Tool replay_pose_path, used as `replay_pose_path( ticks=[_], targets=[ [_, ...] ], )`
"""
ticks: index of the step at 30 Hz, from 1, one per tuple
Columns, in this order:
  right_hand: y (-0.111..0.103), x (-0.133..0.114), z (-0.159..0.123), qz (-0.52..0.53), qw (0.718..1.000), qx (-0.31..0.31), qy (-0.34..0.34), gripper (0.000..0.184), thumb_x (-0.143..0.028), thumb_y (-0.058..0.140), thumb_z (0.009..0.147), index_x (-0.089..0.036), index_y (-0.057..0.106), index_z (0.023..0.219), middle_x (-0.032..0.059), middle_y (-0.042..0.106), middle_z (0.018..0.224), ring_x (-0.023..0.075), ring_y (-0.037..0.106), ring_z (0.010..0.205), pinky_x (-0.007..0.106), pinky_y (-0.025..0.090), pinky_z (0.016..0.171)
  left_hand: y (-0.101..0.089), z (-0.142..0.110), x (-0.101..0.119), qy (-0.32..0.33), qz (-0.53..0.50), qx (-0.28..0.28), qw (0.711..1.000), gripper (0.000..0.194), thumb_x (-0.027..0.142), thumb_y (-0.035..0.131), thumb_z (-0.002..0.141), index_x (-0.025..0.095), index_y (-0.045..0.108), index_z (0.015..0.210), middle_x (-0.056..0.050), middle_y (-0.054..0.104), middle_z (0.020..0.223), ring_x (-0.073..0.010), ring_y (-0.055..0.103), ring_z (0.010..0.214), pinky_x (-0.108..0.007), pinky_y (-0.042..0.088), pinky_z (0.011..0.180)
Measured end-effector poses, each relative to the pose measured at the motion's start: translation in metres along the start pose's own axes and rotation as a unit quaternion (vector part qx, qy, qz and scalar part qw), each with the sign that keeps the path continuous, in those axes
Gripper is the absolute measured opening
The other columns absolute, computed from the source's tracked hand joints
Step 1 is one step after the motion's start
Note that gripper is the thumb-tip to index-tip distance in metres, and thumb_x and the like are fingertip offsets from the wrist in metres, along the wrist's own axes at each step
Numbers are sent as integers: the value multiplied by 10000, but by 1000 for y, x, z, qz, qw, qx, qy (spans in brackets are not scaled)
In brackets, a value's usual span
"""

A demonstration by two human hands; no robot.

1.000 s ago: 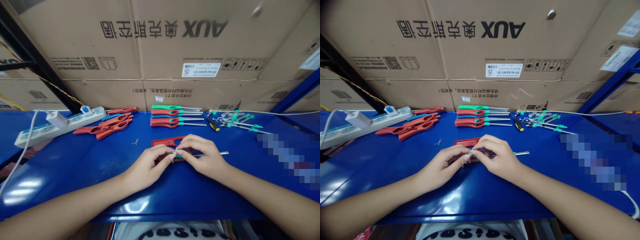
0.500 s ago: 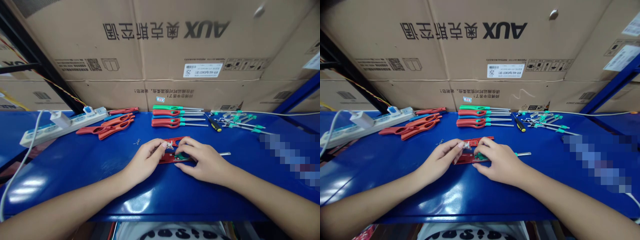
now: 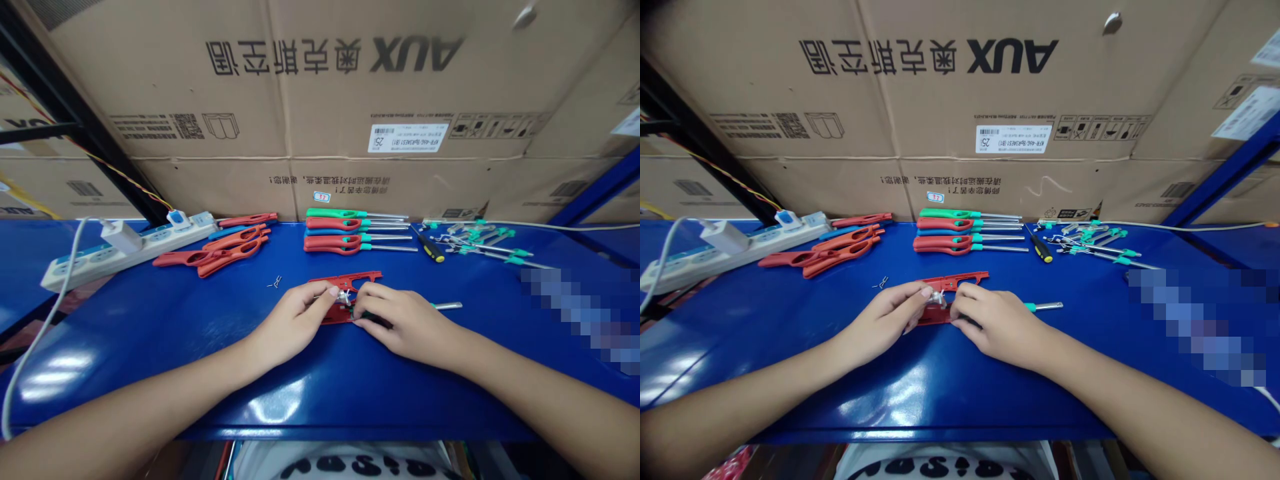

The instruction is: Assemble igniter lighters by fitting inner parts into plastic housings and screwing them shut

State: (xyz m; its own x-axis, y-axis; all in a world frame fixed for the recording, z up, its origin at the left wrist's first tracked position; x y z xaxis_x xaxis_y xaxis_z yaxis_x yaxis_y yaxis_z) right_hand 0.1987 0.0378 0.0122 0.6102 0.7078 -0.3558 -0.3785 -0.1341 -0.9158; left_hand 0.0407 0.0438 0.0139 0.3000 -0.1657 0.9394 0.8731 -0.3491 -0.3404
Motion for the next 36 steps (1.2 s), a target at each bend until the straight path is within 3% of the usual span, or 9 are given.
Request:
replay_pose_path(
  ticks=[5, 11, 19, 25, 32, 36],
  targets=[
    [-3, 3, 1, 38, 999, 5, 16, 60, -236, 593, 946, -220, 621, 996, 32, 638, 1020, 132, 590, 730, 261, 461, 655, 1, -1, 1, -4, 12, 2, 1000, 335, 467, 489, 979, 194, 657, 883, 47, 487, 562, -145, 499, 590, -248, 408, 576],
    [1, 2, 2, -15, 1000, -22, -4, 125, -241, 524, 982, -212, 628, 1046, 62, 625, 1060, 176, 631, 809, 291, 473, 664, 5, 0, -2, 4, -4, -26, 1000, 321, 430, 515, 986, 160, 687, 966, -26, 692, 908, -162, 607, 815, -265, 466, 751],
    [-3, 3, 2, 38, 999, -7, 7, 119, -221, 537, 971, -215, 616, 1061, 58, 625, 1069, 173, 629, 852, 304, 499, 745, 5, 1, -5, 16, -36, -26, 999, 227, 377, 540, 981, 175, 628, 1037, -32, 667, 1014, -169, 623, 935, -287, 481, 878],
    [0, 3, 1, -7, 1000, -28, 10, 116, -263, 552, 971, -220, 615, 1059, 62, 608, 1105, 170, 630, 792, 304, 481, 683, 3, 1, -11, 6, -30, -3, 1000, 252, 416, 553, 961, 187, 556, 1067, -31, 619, 964, -170, 603, 861, -321, 507, 820],
    [-1, 4, 3, 22, 1000, -10, 7, 61, -229, 561, 960, -218, 603, 1003, 50, 610, 1056, 147, 610, 758, 287, 487, 693, 5, 1, -11, 8, -31, -8, 999, 231, 410, 560, 949, 193, 534, 1024, -29, 611, 958, -164, 589, 845, -314, 498, 806],
    [-1, 3, 3, 19, 1000, -7, 6, 126, -251, 559, 965, -221, 601, 1081, 61, 612, 1076, 168, 623, 809, 299, 495, 711, 5, 1, -12, 10, -37, -11, 999, 218, 395, 576, 942, 193, 525, 1010, -20, 599, 951, -156, 572, 836, -304, 487, 800]
  ],
)
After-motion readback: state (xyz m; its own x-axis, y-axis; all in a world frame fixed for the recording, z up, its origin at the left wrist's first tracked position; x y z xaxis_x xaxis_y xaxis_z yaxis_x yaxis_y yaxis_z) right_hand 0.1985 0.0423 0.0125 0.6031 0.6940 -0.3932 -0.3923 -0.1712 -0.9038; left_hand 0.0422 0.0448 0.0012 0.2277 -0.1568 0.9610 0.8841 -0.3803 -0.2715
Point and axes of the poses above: each hand's wrist, its own z-axis towards the middle knuckle, its own y-axis out of the palm, x = y × z, the point moved 6 cm from there along z, towards the middle knuckle
